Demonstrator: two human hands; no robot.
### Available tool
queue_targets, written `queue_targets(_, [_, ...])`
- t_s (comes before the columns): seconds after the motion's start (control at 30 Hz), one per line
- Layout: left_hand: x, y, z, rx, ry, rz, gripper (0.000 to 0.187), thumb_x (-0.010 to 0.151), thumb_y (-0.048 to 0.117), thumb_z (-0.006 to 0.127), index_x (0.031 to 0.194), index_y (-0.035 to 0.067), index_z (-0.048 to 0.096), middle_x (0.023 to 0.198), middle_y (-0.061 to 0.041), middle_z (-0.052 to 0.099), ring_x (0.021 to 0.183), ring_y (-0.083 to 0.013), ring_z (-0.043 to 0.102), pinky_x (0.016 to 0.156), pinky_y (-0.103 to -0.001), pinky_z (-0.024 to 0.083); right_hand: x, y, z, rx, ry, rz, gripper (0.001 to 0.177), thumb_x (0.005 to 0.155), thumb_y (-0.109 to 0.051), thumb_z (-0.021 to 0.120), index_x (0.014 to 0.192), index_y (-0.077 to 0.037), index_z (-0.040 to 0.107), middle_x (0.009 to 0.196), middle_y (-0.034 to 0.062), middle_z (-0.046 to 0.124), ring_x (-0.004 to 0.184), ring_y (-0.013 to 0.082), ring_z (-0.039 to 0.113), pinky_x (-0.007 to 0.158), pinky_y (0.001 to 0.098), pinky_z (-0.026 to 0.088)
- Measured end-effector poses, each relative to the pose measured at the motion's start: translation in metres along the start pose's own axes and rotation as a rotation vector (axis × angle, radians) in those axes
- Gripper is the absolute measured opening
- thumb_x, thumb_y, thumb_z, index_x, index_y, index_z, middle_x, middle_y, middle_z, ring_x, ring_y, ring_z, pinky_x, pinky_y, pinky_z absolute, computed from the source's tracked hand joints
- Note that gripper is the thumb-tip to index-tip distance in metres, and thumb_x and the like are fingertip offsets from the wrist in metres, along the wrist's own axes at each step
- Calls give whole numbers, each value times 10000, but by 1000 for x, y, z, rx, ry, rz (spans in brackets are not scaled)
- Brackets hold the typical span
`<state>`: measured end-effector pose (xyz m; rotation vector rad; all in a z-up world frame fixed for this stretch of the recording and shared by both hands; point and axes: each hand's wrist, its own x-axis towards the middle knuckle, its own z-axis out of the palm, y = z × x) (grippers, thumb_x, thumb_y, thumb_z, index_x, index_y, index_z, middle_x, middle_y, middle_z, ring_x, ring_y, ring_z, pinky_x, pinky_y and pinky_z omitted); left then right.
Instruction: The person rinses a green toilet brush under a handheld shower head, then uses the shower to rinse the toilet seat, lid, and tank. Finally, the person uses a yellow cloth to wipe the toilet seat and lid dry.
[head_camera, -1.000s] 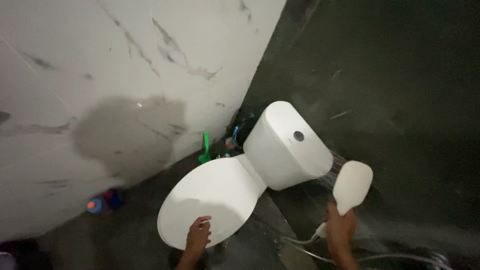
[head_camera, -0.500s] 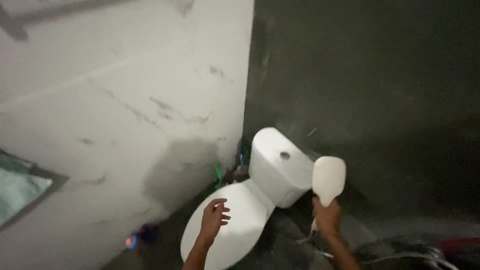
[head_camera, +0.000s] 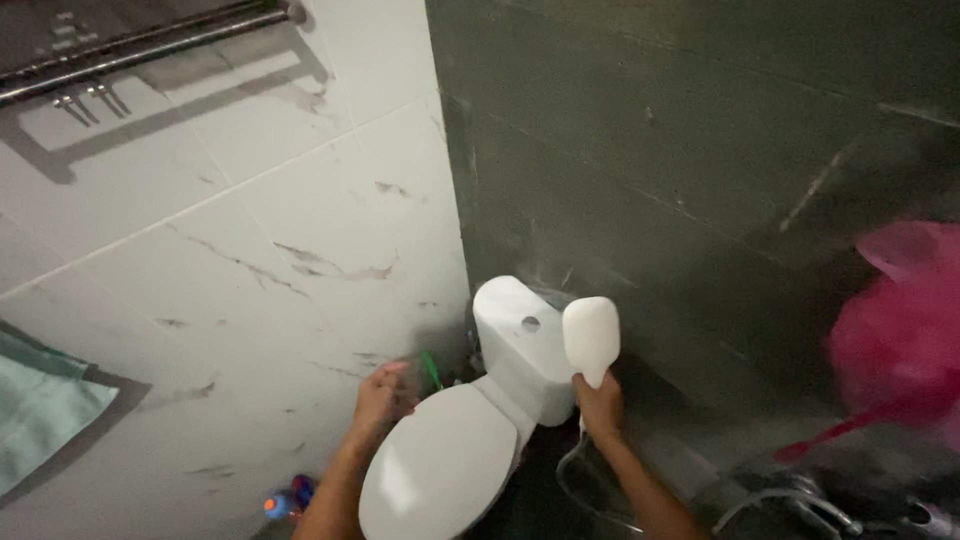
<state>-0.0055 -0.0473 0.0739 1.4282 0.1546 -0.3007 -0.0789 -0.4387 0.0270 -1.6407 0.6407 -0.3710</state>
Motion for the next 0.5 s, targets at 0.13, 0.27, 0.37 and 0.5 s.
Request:
queue_targets(0.13, [-3, 21, -5, 48, 77, -60, 309, 1015, 210, 493, 1262, 98, 643, 1027, -134, 702, 773, -217, 676, 663, -370, 568, 4, 8, -19, -85, 22, 76, 296, 887, -164, 693, 1137, -9, 672, 749, 121, 657, 598, 228, 574, 562, 427, 450])
queue_targets(0.27, [-5, 44, -9, 124, 100, -69, 308, 1013, 203, 487, 1261, 103, 641, 1049, -132, 713, 780, -233, 681, 673, -369, 568, -9, 24, -43, -129, 100, 105, 324, 877, -200, 694, 1132, 0, 671, 742, 130, 662, 595, 235, 583, 556, 433, 466])
queue_targets(0.37, [-5, 47, -7, 133, 101, -65, 315, 1009, 189, 483, 1260, 98, 650, 1058, -122, 719, 789, -233, 684, 689, -364, 569, -21, 38, -62, -261, 96, 147, 325, 878, -238, 708, 1090, 8, 686, 752, 118, 686, 617, 231, 612, 585, 433, 484])
queue_targets(0.5, [0, 41, -2, 127, 58, -131, 311, 1008, 221, 487, 1260, 125, 641, 1071, -115, 719, 797, -226, 682, 697, -376, 564, -34, 57, -71, -285, 86, 232, 317, 892, -258, 722, 1009, 36, 702, 751, 154, 681, 627, 248, 607, 596, 444, 488])
